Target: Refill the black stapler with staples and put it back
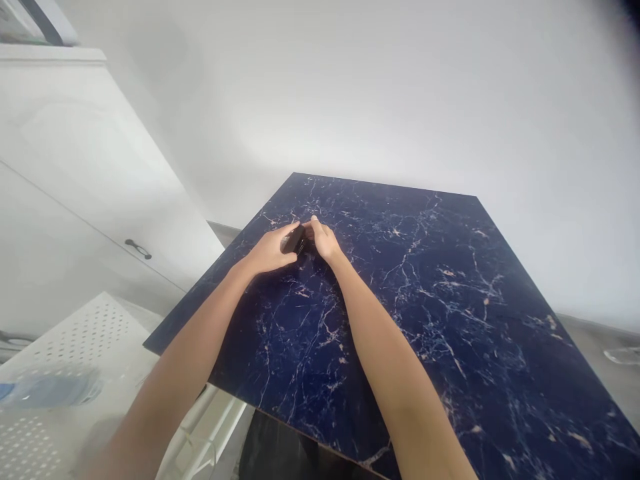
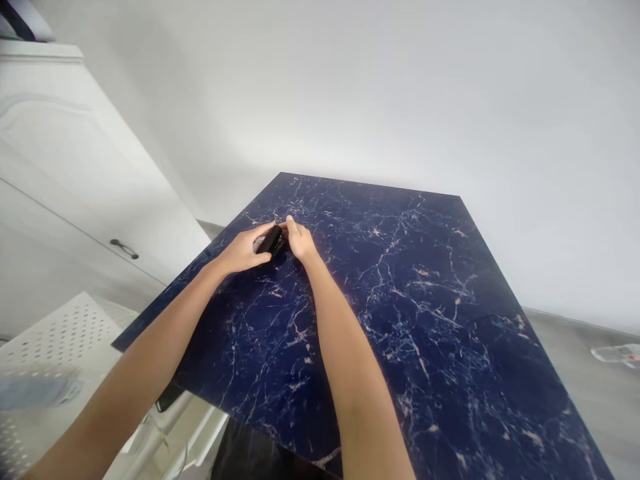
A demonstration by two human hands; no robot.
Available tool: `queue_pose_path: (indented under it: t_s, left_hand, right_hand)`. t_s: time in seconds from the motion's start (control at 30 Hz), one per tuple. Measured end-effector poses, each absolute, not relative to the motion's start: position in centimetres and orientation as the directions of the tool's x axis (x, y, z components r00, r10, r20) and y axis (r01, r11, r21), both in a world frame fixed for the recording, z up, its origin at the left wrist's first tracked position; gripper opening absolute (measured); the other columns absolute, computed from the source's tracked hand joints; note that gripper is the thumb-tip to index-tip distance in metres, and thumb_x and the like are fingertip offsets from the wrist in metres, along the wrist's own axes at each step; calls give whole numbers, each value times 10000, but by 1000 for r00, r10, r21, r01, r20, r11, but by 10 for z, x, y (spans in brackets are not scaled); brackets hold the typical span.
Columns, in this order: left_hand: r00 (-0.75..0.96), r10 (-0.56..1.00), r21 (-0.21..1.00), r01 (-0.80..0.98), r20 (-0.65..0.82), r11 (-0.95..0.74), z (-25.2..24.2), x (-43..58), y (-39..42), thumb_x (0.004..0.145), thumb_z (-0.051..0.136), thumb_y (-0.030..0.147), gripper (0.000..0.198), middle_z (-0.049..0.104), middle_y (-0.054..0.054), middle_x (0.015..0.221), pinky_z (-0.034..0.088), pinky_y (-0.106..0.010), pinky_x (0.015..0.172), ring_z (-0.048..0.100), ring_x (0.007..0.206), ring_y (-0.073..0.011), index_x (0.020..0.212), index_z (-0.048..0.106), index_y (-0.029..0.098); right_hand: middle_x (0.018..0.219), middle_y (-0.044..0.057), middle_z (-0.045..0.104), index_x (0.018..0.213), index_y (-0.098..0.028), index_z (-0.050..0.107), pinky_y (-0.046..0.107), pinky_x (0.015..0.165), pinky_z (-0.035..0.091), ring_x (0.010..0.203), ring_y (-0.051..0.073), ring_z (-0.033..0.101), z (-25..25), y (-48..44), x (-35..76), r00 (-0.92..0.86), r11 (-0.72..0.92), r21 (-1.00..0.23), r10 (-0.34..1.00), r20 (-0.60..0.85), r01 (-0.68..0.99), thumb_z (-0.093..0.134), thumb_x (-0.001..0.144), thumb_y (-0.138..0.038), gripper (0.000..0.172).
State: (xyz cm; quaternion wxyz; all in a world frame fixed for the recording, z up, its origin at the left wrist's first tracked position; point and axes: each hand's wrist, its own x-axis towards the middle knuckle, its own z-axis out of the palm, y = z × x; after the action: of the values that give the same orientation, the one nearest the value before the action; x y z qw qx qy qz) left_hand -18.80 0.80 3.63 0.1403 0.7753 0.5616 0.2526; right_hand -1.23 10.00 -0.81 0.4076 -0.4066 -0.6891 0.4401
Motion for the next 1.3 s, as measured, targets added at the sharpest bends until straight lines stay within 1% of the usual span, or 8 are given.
queue_pose_path:
  t_s: [0.13,0.3,0.4,0.5,0.87,0.97,1.13,1.3]
  left_hand:
    - [197,946,497,813,257,-304,45,-196,4,800,622,179,771,569,-53,1568,457,-448,1224,577,1416,-292,1560,503,226]
    - [179,942,482,823,283,-301,44,-198,5,805,604,140,691,625,-50,1509,466,-440,1213,618,1365,-273,1490,570,219]
    - [184,938,441,844,295,-305,42,-194,6,822,598,134,641,655,-53,1467,482,-441,1189,636,1326,-275,1456,593,223]
    - [191,922,373,872,338,-318,39,-192,7,826,600,144,596,681,-60,1419,493,-469,1163,638,1295,-300,1416,622,227]
    - [204,928,370,873,313,-317,37,-189,8,864,578,201,564,682,-55,1422,506,-442,1146,656,1284,-291,1425,618,230]
    - [213,926,370,871,311,-324,38,-190,8,870,577,187,583,666,-48,1449,498,-437,1162,649,1300,-282,1451,601,231]
    - [212,930,376,870,299,-319,36,-191,8,888,568,171,607,608,-48,1528,457,-451,1212,593,1388,-278,1493,571,230]
    - [204,940,375,877,274,-300,34,-192,9,907,567,187,607,587,-39,1550,445,-485,1222,574,1409,-292,1510,553,256]
  right_hand:
    - [1017,75,810,1090,-216,764,335,902,562,925,205,755,-12,103,-11,-253,363,-888,921,296,282,297,1092,-482,537]
    - [1097,74,772,1052,-223,742,371,1031,478,1086,235,693,-8,98,-12,-251,457,-797,888,385,395,410,1058,-336,351]
    - [1174,86,733,931,-209,746,346,1082,437,1169,233,641,-7,93,-14,-346,537,-727,841,417,429,434,1066,-334,362]
    - [1084,101,725,859,-210,733,397,1089,423,1131,265,634,-7,89,-14,-416,573,-667,815,402,477,402,1099,-398,450]
    - [1077,122,703,1012,-214,689,445,1058,396,1125,312,589,4,77,2,-507,672,-391,736,449,630,265,1121,-529,539]
    - [1044,119,714,1000,-212,658,427,1019,423,1072,296,617,2,82,5,-402,625,-448,768,498,639,273,1118,-488,488]
    - [921,55,735,1000,-229,638,385,902,499,887,245,680,-10,102,10,-198,431,-712,899,390,554,606,918,-322,128]
    - [1006,95,734,1185,-207,620,367,856,564,930,219,735,-18,127,24,30,231,-933,968,249,275,382,984,-336,337]
